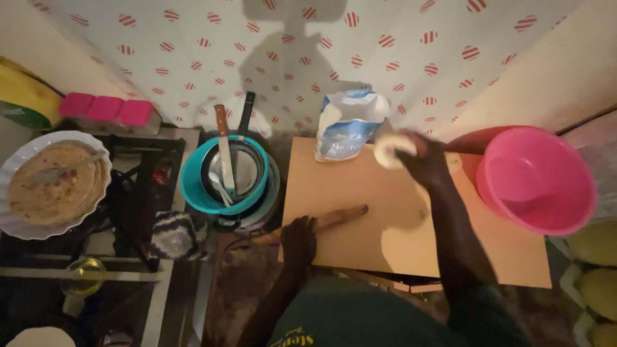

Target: The person is preparing flatbreads by frying them on a stove and rolling out dough on a nearby surface.

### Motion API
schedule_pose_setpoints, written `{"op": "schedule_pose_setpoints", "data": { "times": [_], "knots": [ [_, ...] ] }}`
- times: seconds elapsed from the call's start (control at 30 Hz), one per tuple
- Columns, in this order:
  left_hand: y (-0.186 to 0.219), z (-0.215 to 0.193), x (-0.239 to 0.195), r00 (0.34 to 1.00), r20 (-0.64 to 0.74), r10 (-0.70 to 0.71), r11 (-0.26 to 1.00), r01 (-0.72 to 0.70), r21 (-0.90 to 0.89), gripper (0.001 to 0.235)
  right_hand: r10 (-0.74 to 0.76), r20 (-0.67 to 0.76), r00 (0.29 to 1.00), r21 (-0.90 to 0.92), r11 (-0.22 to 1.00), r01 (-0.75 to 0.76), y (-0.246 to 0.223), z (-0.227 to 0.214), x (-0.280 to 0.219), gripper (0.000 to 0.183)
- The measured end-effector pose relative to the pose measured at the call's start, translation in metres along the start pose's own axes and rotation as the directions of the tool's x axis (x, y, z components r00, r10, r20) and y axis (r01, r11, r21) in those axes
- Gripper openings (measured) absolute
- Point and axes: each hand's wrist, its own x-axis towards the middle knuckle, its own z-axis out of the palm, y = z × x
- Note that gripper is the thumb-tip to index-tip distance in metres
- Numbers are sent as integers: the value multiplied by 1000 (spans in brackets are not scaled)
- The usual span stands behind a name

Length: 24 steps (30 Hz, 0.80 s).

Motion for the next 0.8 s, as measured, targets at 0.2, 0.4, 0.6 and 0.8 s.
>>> {"op": "schedule_pose_setpoints", "data": {
  "times": [0.2, 0.4, 0.6, 0.8],
  "knots": [
    [-2, 3, -8, 1000, -15, -18, 1000, 17, -11, 44, -679, -98, 728, -433, 688, 583, -22, 61, 145, 29],
    [-4, 10, -9, 999, 12, -33, 984, 34, -177, 46, -239, 283, 929, -773, 516, 368, 59, 141, 216, 19],
    [0, -14, 5, 950, 292, -114, 951, 189, -245, 36, 133, 620, 774, -631, 671, 390, -74, 82, 174, 74],
    [6, -22, 5, 946, 307, -104, 986, 138, -90, 44, -2, 570, 822, -773, 340, 536, 44, 152, 210, 109]
  ]
}}
